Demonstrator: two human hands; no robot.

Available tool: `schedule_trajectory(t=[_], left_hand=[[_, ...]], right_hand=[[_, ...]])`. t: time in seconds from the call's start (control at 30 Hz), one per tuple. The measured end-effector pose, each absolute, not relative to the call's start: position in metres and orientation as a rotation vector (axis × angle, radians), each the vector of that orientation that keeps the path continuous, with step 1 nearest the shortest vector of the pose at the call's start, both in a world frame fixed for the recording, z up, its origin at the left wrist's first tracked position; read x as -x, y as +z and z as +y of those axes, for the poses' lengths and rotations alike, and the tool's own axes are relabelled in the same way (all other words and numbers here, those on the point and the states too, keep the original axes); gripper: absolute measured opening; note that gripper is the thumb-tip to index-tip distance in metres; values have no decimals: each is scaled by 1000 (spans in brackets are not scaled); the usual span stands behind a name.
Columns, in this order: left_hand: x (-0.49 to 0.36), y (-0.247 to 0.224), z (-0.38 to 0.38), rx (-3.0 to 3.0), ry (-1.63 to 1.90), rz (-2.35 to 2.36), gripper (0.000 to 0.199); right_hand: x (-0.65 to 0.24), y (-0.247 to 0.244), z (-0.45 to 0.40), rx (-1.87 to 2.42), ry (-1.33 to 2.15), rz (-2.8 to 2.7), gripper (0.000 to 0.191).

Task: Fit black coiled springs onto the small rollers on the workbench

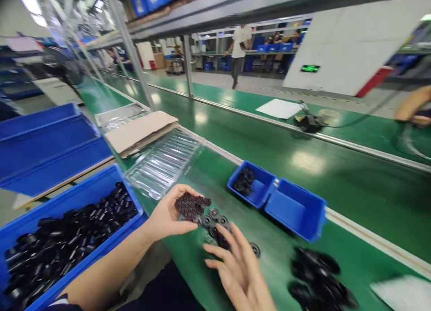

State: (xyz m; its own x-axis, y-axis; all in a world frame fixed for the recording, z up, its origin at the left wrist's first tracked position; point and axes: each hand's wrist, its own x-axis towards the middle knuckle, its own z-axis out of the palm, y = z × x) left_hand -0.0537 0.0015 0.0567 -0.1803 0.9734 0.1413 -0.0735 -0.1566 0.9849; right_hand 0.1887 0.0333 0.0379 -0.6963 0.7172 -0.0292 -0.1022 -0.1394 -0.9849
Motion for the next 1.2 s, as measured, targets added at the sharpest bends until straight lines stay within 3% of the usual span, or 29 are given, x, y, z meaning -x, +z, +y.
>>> schedule_trajectory(t=[0.17,0.4,0.7,1.0,1.2], left_hand=[[-5,54,3,-1661,1349,1112,76],[-31,49,8,-1839,1278,1073,75],[-43,40,4,-1798,1178,1198,99],[-60,49,2,-1661,1184,1317,84],[-64,57,4,-1611,1145,1392,74]], right_hand=[[-184,55,18,648,2221,-982,76],[-203,59,11,637,2186,-794,79],[-210,59,7,585,2094,-862,74],[-216,34,-1,820,1879,-1017,66],[-212,44,4,858,1900,-927,64]])
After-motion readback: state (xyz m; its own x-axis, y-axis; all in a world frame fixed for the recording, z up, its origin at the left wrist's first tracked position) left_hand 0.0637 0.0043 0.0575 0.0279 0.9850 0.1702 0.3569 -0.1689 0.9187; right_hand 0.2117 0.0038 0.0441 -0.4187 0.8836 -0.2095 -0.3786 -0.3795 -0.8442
